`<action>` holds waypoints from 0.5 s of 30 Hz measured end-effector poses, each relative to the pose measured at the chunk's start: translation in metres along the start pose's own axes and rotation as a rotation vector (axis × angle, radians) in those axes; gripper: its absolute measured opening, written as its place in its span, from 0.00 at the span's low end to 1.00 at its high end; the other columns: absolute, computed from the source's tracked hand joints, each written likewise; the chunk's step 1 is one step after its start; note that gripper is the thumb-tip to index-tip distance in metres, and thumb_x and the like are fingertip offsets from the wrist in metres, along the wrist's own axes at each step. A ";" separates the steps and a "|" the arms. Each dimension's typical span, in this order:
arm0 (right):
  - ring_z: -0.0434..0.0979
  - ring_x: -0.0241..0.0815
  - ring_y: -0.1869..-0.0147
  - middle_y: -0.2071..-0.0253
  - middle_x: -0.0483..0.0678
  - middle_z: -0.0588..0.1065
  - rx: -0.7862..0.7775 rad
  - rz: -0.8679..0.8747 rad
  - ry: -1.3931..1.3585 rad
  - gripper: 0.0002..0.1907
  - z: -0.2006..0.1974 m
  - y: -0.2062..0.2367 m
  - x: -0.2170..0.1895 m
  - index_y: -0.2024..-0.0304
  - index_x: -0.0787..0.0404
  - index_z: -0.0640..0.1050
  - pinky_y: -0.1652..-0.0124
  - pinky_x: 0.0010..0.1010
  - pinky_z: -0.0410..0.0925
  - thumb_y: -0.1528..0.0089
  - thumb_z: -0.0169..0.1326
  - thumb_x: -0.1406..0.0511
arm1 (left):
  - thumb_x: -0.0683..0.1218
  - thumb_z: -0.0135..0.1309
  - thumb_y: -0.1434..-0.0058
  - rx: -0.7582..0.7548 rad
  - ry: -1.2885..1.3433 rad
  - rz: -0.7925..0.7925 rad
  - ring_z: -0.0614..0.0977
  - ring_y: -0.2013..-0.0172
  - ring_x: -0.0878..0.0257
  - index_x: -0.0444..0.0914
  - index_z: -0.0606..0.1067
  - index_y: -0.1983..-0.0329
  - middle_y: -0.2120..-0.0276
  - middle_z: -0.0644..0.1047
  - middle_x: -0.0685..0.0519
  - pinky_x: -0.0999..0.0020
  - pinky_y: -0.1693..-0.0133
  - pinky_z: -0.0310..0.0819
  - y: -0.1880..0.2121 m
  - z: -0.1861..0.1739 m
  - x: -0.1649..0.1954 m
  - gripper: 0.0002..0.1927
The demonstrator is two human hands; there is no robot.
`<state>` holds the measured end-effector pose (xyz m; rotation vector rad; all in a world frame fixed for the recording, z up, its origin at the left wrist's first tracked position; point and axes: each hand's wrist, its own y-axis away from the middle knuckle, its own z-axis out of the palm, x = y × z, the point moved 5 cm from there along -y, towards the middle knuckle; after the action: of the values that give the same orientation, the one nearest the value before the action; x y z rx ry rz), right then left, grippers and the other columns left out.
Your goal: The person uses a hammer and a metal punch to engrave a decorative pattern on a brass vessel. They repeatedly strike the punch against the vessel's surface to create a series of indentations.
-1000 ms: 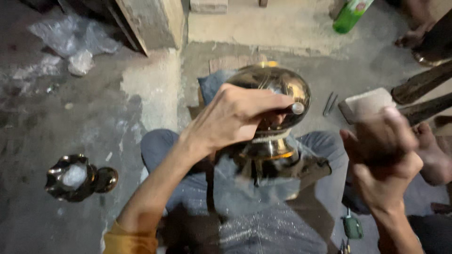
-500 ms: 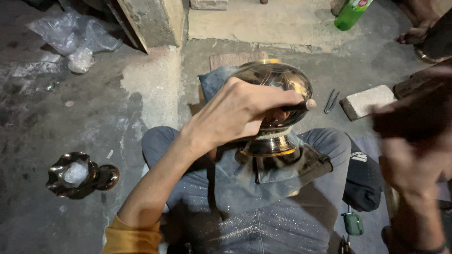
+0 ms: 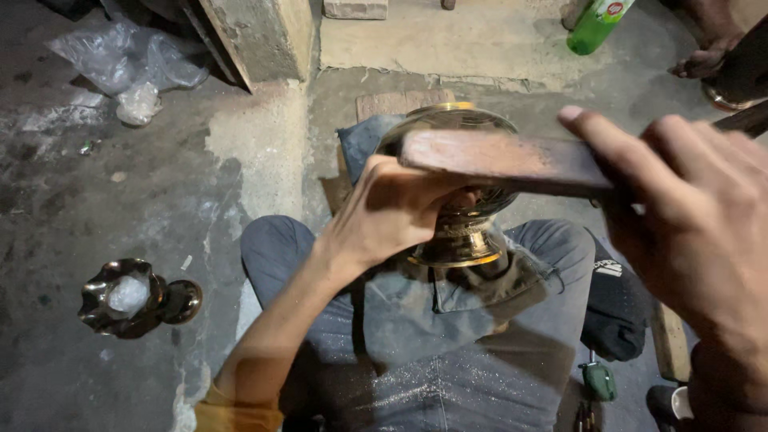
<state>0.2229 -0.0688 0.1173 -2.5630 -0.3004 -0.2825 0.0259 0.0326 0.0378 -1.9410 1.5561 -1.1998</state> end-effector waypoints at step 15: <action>0.73 0.45 0.71 0.70 0.50 0.73 -0.076 0.027 -0.026 0.36 -0.018 -0.005 -0.018 0.33 0.54 0.75 0.68 0.37 0.69 0.44 0.68 0.72 | 0.49 0.55 0.24 0.272 -0.248 -0.034 0.85 0.67 0.65 0.43 0.77 0.51 0.60 0.83 0.52 0.70 0.64 0.84 0.031 0.008 0.005 0.06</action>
<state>0.2021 -0.0774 0.1303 -2.6454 -0.2689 -0.2545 0.0140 0.0165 0.0124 -1.8613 1.1745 -1.0731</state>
